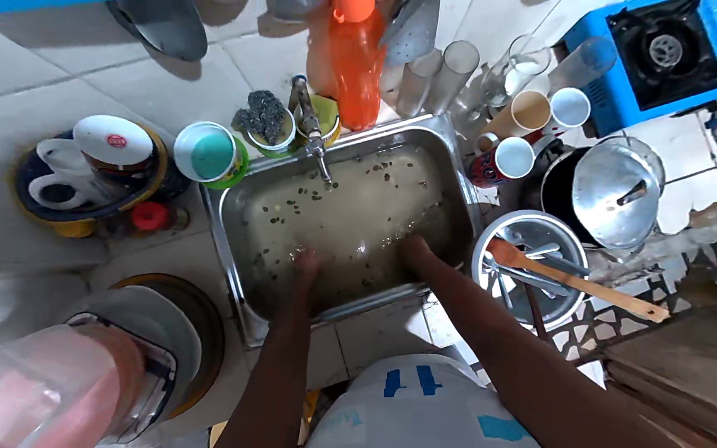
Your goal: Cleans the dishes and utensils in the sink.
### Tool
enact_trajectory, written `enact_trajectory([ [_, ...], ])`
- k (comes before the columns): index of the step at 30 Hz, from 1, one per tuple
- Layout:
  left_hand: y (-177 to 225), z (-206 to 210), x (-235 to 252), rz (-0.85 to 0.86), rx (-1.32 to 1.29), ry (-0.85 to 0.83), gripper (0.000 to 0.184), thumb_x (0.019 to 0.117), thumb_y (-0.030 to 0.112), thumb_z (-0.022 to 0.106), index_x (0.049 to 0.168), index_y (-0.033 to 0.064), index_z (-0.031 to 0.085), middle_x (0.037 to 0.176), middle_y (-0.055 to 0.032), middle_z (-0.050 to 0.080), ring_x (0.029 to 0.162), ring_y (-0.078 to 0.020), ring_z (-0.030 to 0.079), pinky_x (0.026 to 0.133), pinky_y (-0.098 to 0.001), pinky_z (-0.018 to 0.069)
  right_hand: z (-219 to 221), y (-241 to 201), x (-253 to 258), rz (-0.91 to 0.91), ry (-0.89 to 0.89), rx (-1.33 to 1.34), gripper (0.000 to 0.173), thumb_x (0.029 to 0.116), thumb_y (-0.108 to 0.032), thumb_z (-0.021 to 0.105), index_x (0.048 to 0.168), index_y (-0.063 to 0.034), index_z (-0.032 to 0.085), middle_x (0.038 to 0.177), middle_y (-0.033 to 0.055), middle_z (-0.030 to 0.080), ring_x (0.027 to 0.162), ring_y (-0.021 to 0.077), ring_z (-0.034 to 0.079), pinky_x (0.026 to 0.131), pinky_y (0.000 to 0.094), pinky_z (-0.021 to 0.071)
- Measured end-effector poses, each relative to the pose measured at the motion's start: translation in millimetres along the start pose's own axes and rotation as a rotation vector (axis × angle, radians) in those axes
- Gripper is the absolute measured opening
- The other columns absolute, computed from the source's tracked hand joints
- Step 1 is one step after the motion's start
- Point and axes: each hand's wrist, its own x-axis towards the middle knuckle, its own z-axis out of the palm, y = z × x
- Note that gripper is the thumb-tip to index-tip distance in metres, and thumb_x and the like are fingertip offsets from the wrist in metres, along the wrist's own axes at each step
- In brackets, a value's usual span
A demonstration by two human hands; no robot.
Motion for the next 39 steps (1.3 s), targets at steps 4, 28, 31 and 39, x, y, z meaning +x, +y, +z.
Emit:
enact_trajectory([
  [4, 4.8, -7.5, -13.1, 0.04, -0.009, 0.025, 0.058, 0.1072, 0.031, 0.051, 0.153, -0.0032, 0.041, 0.16, -0.026, 0.037, 0.151, -0.0428, 0.03, 0.123, -0.0568, 0.0247, -8.7, -3.6, -13.1, -0.058, -0.103, -0.016, 0.046, 0.1007, -0.026, 0.06, 0.133, 0.007, 0.06, 0.139, 0.0324, 0.057, 0.134, 0.0507, 0.05, 0.111, 0.072, 0.0328],
  [28, 10.4, -36.7, -3.0, 0.019, -0.308, 0.155, 0.069, 0.0998, 0.058, 0.056, 0.144, 0.0052, 0.056, 0.15, -0.0218, 0.051, 0.142, -0.0402, 0.045, 0.115, -0.0613, 0.0374, -43.0, 6.2, 17.6, -0.325, -0.104, 0.434, 0.027, 0.1043, -0.019, 0.058, 0.121, 0.0004, 0.066, 0.107, 0.0178, 0.07, 0.097, 0.0295, 0.067, 0.091, 0.0538, 0.0524],
  [31, 20.8, -35.7, -27.9, 0.14, -0.527, 0.231, 0.052, 0.1042, 0.044, 0.057, 0.14, 0.0062, 0.06, 0.144, -0.0199, 0.056, 0.135, -0.0375, 0.052, 0.113, -0.0583, 0.041, -67.1, 7.8, 4.6, -0.439, -0.029, 0.722, 0.029, 0.1083, -0.024, 0.052, 0.12, -0.001, 0.065, 0.097, 0.0095, 0.073, 0.086, 0.0169, 0.068, 0.087, 0.0424, 0.0545],
  [39, 83.2, -36.2, -84.3, 0.37, -1.407, -0.03, 0.048, 0.1096, 0.04, 0.045, 0.141, 0.005, 0.054, 0.124, -0.011, 0.066, 0.113, -0.0206, 0.063, 0.1, -0.0404, 0.0515, -73.8, -5.9, -23.2, -0.596, -0.015, 1.175, 0.023, 0.1073, -0.015, 0.052, 0.118, 0.0016, 0.063, 0.093, 0.0062, 0.071, 0.082, 0.0099, 0.068, 0.082, 0.0304, 0.0574],
])
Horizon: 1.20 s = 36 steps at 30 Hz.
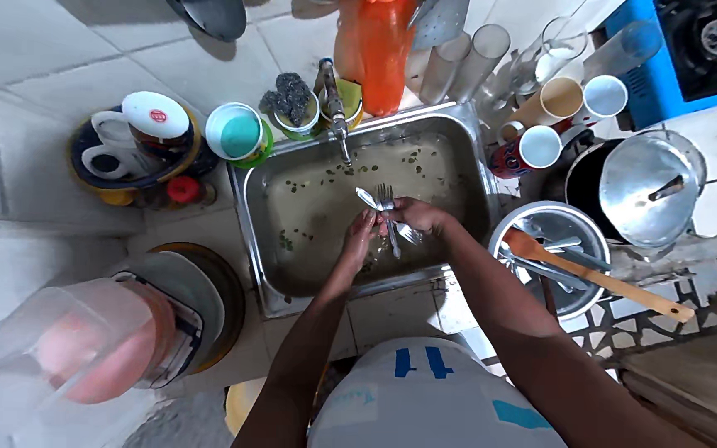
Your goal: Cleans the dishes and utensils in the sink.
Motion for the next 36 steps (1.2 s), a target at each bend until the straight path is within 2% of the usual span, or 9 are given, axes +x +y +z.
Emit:
enact_trajectory([
  [3, 8.1, 15.3, 1.8, -0.016, -0.141, -0.042, 0.027, 0.1081, 0.034, 0.051, 0.119, 0.0107, 0.06, 0.074, 0.0018, 0.059, 0.063, -0.0077, 0.057, 0.065, -0.0259, 0.0539, 8.7, 5.3, -2.1, -0.004, -0.015, -0.034, 0.025, 0.1084, -0.016, 0.05, 0.114, 0.0028, 0.065, 0.085, 0.0059, 0.072, 0.077, 0.0097, 0.068, 0.08, 0.0312, 0.058],
  [8, 17.4, 22.6, -3.1, -0.099, -0.225, 0.01, 0.031, 0.1084, 0.032, 0.051, 0.124, 0.0092, 0.065, 0.07, 0.0016, 0.053, 0.05, -0.0082, 0.049, 0.049, -0.0241, 0.0503, 17.5, 17.5, -5.4, 0.03, 0.023, 0.084, 0.029, 0.1103, -0.017, 0.045, 0.114, 0.0056, 0.064, 0.085, 0.0083, 0.072, 0.073, 0.0145, 0.071, 0.074, 0.0317, 0.0617],
  [15, 14.5, 12.2, -7.3, -0.096, -0.169, 0.087, 0.054, 0.1086, 0.053, 0.038, 0.139, 0.0111, 0.054, 0.122, -0.0062, 0.066, 0.101, -0.0142, 0.065, 0.087, -0.0327, 0.0555, 27.9, 29.2, -9.5, -0.052, 0.135, 0.105, 0.03, 0.1117, -0.019, 0.042, 0.121, 0.0036, 0.059, 0.095, 0.0134, 0.075, 0.075, 0.0172, 0.073, 0.071, 0.0326, 0.0619],
  [17, 16.3, 9.3, -9.2, -0.041, -0.153, 0.189, 0.046, 0.1107, 0.044, 0.04, 0.139, 0.0119, 0.059, 0.127, -0.0045, 0.063, 0.101, -0.0133, 0.062, 0.086, -0.0309, 0.0526, 30.2, 31.3, -11.3, -0.061, 0.289, 0.072, 0.029, 0.1109, -0.018, 0.042, 0.118, 0.003, 0.061, 0.1, 0.0116, 0.07, 0.085, 0.0151, 0.068, 0.08, 0.0345, 0.0576],
  [20, 23.3, 3.9, -12.2, 0.07, -0.179, 0.432, 0.04, 0.1116, 0.036, 0.041, 0.131, 0.0097, 0.062, 0.107, -0.0014, 0.062, 0.086, -0.0088, 0.06, 0.08, -0.0262, 0.0529, 25.5, 42.7, -8.6, -0.151, 0.572, 0.21, 0.035, 0.1121, -0.021, 0.038, 0.125, 0.0047, 0.059, 0.119, 0.0142, 0.071, 0.108, 0.0172, 0.067, 0.098, 0.0374, 0.0528],
  [24, 32.4, 5.0, -26.6, 0.285, -0.303, 0.528, 0.035, 0.1094, 0.023, 0.05, 0.134, 0.0004, 0.058, 0.122, -0.0072, 0.065, 0.102, -0.0133, 0.067, 0.095, -0.0316, 0.0562, 31.0, 37.8, -10.2, 0.001, 0.814, 0.694, 0.036, 0.1134, -0.029, 0.031, 0.126, 0.0004, 0.049, 0.096, 0.0114, 0.07, 0.075, 0.0174, 0.07, 0.067, 0.0327, 0.0603],
  [29, -1.9, 33.3, -43.8, 0.399, -0.055, 0.284, 0.025, 0.1024, 0.009, 0.06, 0.123, -0.0041, 0.066, 0.118, -0.0121, 0.07, 0.102, -0.0178, 0.07, 0.095, -0.0379, 0.0584, 67.6, 39.7, -11.9, 0.206, 0.571, 0.801, 0.058, 0.1049, -0.065, 0.034, 0.119, -0.0124, 0.054, 0.084, 0.0004, 0.066, 0.054, 0.0059, 0.055, 0.045, 0.0208, 0.0437],
  [32, -24.2, 36.3, -52.3, 0.503, 0.298, 0.073, 0.027, 0.098, 0.007, 0.067, 0.123, 0.001, 0.072, 0.129, -0.0129, 0.068, 0.116, -0.0191, 0.067, 0.099, -0.038, 0.0574, 67.1, 31.2, -10.9, 0.105, 0.572, 0.758, 0.048, 0.1072, -0.049, 0.047, 0.125, -0.0055, 0.057, 0.094, 0.0064, 0.071, 0.072, 0.0131, 0.065, 0.064, 0.0316, 0.0558],
  [36, -28.6, 26.9, -47.6, 0.526, 0.492, -0.124, 0.066, 0.0902, 0.023, 0.079, 0.147, 0.0023, 0.053, 0.15, -0.0176, 0.052, 0.134, -0.0251, 0.055, 0.11, -0.0429, 0.0494, 28.8, 7.0, -26.2, 0.047, 0.737, 0.602, 0.033, 0.1102, -0.034, 0.047, 0.12, -0.0032, 0.056, 0.071, 0.0012, 0.063, 0.058, 0.0087, 0.061, 0.056, 0.0243, 0.0527],
])
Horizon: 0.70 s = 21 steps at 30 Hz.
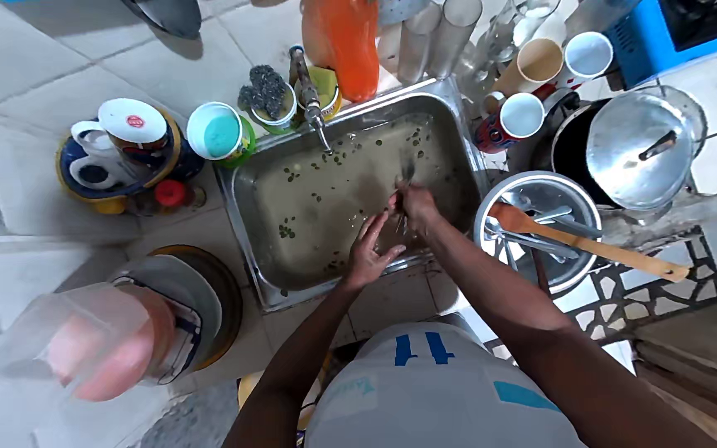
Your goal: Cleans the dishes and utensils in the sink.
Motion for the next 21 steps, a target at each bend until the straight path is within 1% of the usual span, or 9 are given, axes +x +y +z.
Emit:
enact_trajectory([
  [2, -6.2, 12.6, 16.6, -0.087, 0.108, -0.058, 0.044, 0.0995, 0.023, 0.067, 0.136, 0.0006, 0.059, 0.136, -0.0187, 0.061, 0.123, -0.0266, 0.062, 0.105, -0.0435, 0.0526, -13.9, -26.3, -1.1, -0.093, 0.047, -0.024, 0.033, 0.1113, -0.032, 0.044, 0.118, -0.0025, 0.058, 0.064, -0.0009, 0.056, 0.053, 0.0077, 0.056, 0.054, 0.0234, 0.0518],
  [3, -7.4, 22.1, 28.1, -0.159, 0.236, -0.156, 0.037, 0.1038, 0.024, 0.06, 0.133, 0.0018, 0.061, 0.132, -0.018, 0.063, 0.121, -0.0276, 0.063, 0.105, -0.0453, 0.0521, -20.2, -37.5, -3.2, -0.127, 0.05, -0.03, 0.032, 0.1115, -0.031, 0.043, 0.119, -0.0029, 0.058, 0.065, -0.0006, 0.055, 0.053, 0.0084, 0.056, 0.055, 0.0242, 0.0522],
  [5, -10.6, 46.8, 55.1, -0.273, 0.512, -0.428, 0.038, 0.1003, 0.016, 0.06, 0.136, 0.0026, 0.061, 0.136, -0.0203, 0.061, 0.126, -0.0355, 0.06, 0.107, -0.0544, 0.0479, -30.6, -59.4, -10.9, -0.164, 0.031, -0.022, 0.03, 0.1117, -0.03, 0.043, 0.121, -0.0051, 0.056, 0.075, 0.0021, 0.06, 0.057, 0.0116, 0.059, 0.058, 0.0295, 0.057],
  [6, -19.1, 62.7, 62.8, -0.298, 0.623, -0.52, 0.044, 0.0954, 0.015, 0.065, 0.138, 0.004, 0.06, 0.136, -0.0211, 0.062, 0.126, -0.0381, 0.06, 0.105, -0.0574, 0.0481, -34.2, -65.8, -16.9, -0.181, 0.029, -0.024, 0.029, 0.111, -0.031, 0.045, 0.122, -0.007, 0.057, 0.08, 0.0026, 0.062, 0.054, 0.011, 0.056, 0.054, 0.0281, 0.0548],
  [8, -28.8, 89.1, 70.0, -0.314, 0.801, -0.567, 0.044, 0.0936, 0.017, 0.069, 0.136, 0.0064, 0.062, 0.136, -0.0192, 0.062, 0.126, -0.0388, 0.058, 0.104, -0.0584, 0.0479, -41.4, -69.9, -27.5, -0.224, 0.026, -0.082, 0.025, 0.1085, -0.027, 0.052, 0.123, -0.0091, 0.061, 0.084, 0.0021, 0.063, 0.049, 0.007, 0.047, 0.044, 0.0216, 0.0425],
  [11, -46.3, 113.7, 70.6, -0.338, 0.924, -0.509, 0.042, 0.095, 0.013, 0.067, 0.135, 0.0047, 0.061, 0.139, -0.0228, 0.059, 0.13, -0.0444, 0.054, 0.107, -0.0655, 0.0403, -53.3, -62.5, -35.7, -0.254, 0.021, -0.2, 0.02, 0.1032, -0.015, 0.059, 0.121, -0.0093, 0.066, 0.084, 0.0015, 0.061, 0.053, 0.0058, 0.044, 0.046, 0.0208, 0.036],
  [14, -26.6, 100.2, 75.6, -0.526, 0.82, -0.655, 0.041, 0.0937, 0.014, 0.069, 0.132, -0.0008, 0.063, 0.138, -0.0258, 0.059, 0.131, -0.0448, 0.053, 0.112, -0.0623, 0.038, -63.3, -50.4, -39.3, -0.196, 0.001, -0.156, 0.017, 0.103, -0.015, 0.059, 0.117, -0.0078, 0.067, 0.079, 0.0005, 0.059, 0.051, 0.0052, 0.042, 0.045, 0.0198, 0.0341],
  [18, -27.1, 71.1, 77.5, -0.541, 0.872, -0.76, 0.038, 0.0935, 0.012, 0.067, 0.126, -0.0063, 0.063, 0.132, -0.0278, 0.061, 0.123, -0.0449, 0.059, 0.101, -0.063, 0.0475, -71.4, -48.7, -43.9, -0.116, -0.013, -0.041, 0.016, 0.1047, -0.016, 0.057, 0.116, -0.0081, 0.066, 0.075, -0.0006, 0.059, 0.047, 0.0037, 0.039, 0.041, 0.0181, 0.0296],
  [21, -36.9, 36.1, 70.6, -0.576, 0.726, -0.699, 0.046, 0.0974, 0.009, 0.062, 0.14, -0.005, 0.052, 0.132, -0.0287, 0.061, 0.121, -0.0445, 0.061, 0.102, -0.0623, 0.0477, -72.5, -48.1, -46.2, -0.098, -0.031, 0.001, 0.017, 0.1059, -0.016, 0.055, 0.117, -0.0069, 0.064, 0.074, -0.0009, 0.058, 0.046, 0.0024, 0.039, 0.04, 0.0172, 0.0303],
])
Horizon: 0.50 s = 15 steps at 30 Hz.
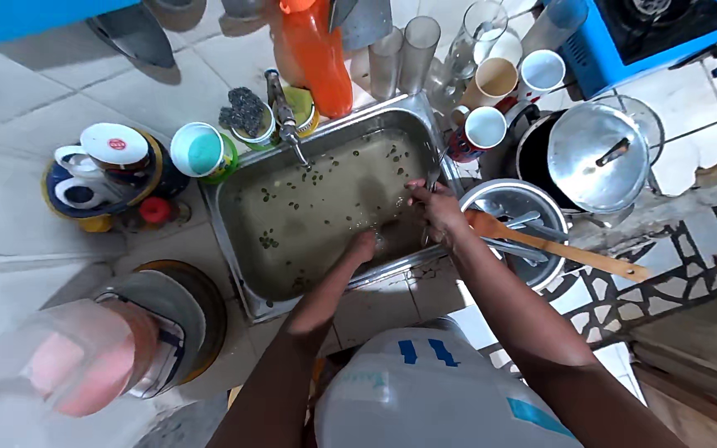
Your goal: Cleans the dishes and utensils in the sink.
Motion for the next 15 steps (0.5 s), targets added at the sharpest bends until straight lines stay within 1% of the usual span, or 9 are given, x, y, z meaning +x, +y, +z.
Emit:
enact_trajectory([
  [1, -10.4, -3.4, -7.6, -0.03, -0.161, 0.023, 0.042, 0.1005, 0.009, 0.058, 0.139, -0.0046, 0.052, 0.128, -0.027, 0.063, 0.115, -0.0396, 0.064, 0.1, -0.0572, 0.0503, 0.8, 1.8, -0.2, 0.015, -0.001, 0.007, 0.018, 0.106, -0.016, 0.054, 0.118, -0.007, 0.064, 0.075, -0.0007, 0.059, 0.046, 0.0029, 0.039, 0.04, 0.0177, 0.0307],
  [2, -18.6, -6.6, -16.9, -0.072, -0.36, 0.055, 0.039, 0.1042, 0.011, 0.053, 0.14, -0.0037, 0.051, 0.121, -0.0233, 0.065, 0.105, -0.0314, 0.068, 0.095, -0.0479, 0.0547, 2.7, 4.6, 0.2, 0.032, 0.001, 0.018, 0.018, 0.1058, -0.016, 0.054, 0.118, -0.0073, 0.064, 0.075, -0.0003, 0.06, 0.046, 0.0032, 0.039, 0.04, 0.0181, 0.031],
  [4, -24.3, -14.1, -43.0, -0.152, -0.863, 0.119, 0.034, 0.1091, 0.014, 0.048, 0.14, -0.0011, 0.049, 0.1, -0.0127, 0.063, 0.079, -0.0154, 0.064, 0.075, -0.0299, 0.0569, 10.0, 13.9, 0.4, 0.081, 0.026, 0.032, 0.017, 0.1044, -0.017, 0.057, 0.117, -0.0084, 0.064, 0.079, 0.0009, 0.063, 0.046, 0.0036, 0.039, 0.04, 0.0185, 0.0315],
  [6, -22.0, -22.0, -69.2, -0.212, -1.287, 0.194, 0.023, 0.1077, 0.011, 0.051, 0.128, 0.0, 0.051, 0.086, -0.008, 0.06, 0.066, -0.012, 0.061, 0.063, -0.0254, 0.0563, 20.3, 27.7, -2.9, 0.148, 0.036, -0.004, 0.02, 0.1033, -0.018, 0.06, 0.121, -0.0094, 0.063, 0.087, 0.0021, 0.063, 0.049, 0.0047, 0.043, 0.043, 0.0191, 0.0361],
  [8, -16.6, -27.6, -88.2, -0.22, -1.509, 0.251, 0.019, 0.1073, 0.009, 0.051, 0.124, 0.0003, 0.052, 0.085, -0.0068, 0.059, 0.065, -0.0113, 0.06, 0.062, -0.0239, 0.0554, 31.0, 46.6, -3.0, 0.214, -0.011, -0.015, 0.026, 0.1022, -0.018, 0.063, 0.127, -0.0092, 0.061, 0.093, 0.0028, 0.062, 0.053, 0.0051, 0.044, 0.047, 0.0199, 0.0375],
  [10, -9.4, -26.6, -96.5, -0.193, -1.629, 0.31, 0.018, 0.1067, 0.009, 0.052, 0.122, 0.0, 0.055, 0.084, -0.0064, 0.06, 0.065, -0.0114, 0.061, 0.063, -0.0236, 0.0562, 44.5, 67.0, 1.8, 0.275, -0.075, 0.011, 0.027, 0.1001, -0.022, 0.067, 0.123, -0.0082, 0.062, 0.091, 0.003, 0.065, 0.053, 0.0044, 0.047, 0.045, 0.0184, 0.0377],
  [12, 0.9, -20.4, -98.4, -0.159, -1.641, 0.365, 0.019, 0.1061, 0.006, 0.052, 0.123, -0.0009, 0.056, 0.084, -0.007, 0.062, 0.068, -0.0123, 0.063, 0.065, -0.0252, 0.0573, 59.2, 81.0, 4.5, 0.313, -0.14, -0.012, 0.032, 0.0981, -0.03, 0.07, 0.118, -0.0056, 0.065, 0.081, 0.003, 0.064, 0.051, 0.0046, 0.049, 0.043, 0.0178, 0.039],
  [14, 12.7, -8.5, -97.9, -0.118, -1.445, 0.45, 0.023, 0.1062, 0.005, 0.052, 0.127, -0.0043, 0.057, 0.09, -0.0099, 0.065, 0.076, -0.0137, 0.065, 0.073, -0.0278, 0.0584, 68.6, 88.7, 7.9, 0.328, -0.207, -0.089, 0.043, 0.0957, -0.038, 0.073, 0.122, -0.0054, 0.063, 0.081, 0.0033, 0.062, 0.06, 0.008, 0.056, 0.054, 0.0227, 0.0486],
  [15, 16.4, -2.5, -99.5, -0.086, -1.262, 0.47, 0.026, 0.1064, 0.007, 0.052, 0.129, -0.0052, 0.058, 0.101, -0.0131, 0.066, 0.088, -0.0162, 0.067, 0.083, -0.0317, 0.058, 71.3, 90.5, 9.4, 0.326, -0.212, -0.137, 0.046, 0.0941, -0.038, 0.075, 0.124, -0.0056, 0.061, 0.084, 0.0041, 0.061, 0.065, 0.01, 0.057, 0.059, 0.0258, 0.0509],
])
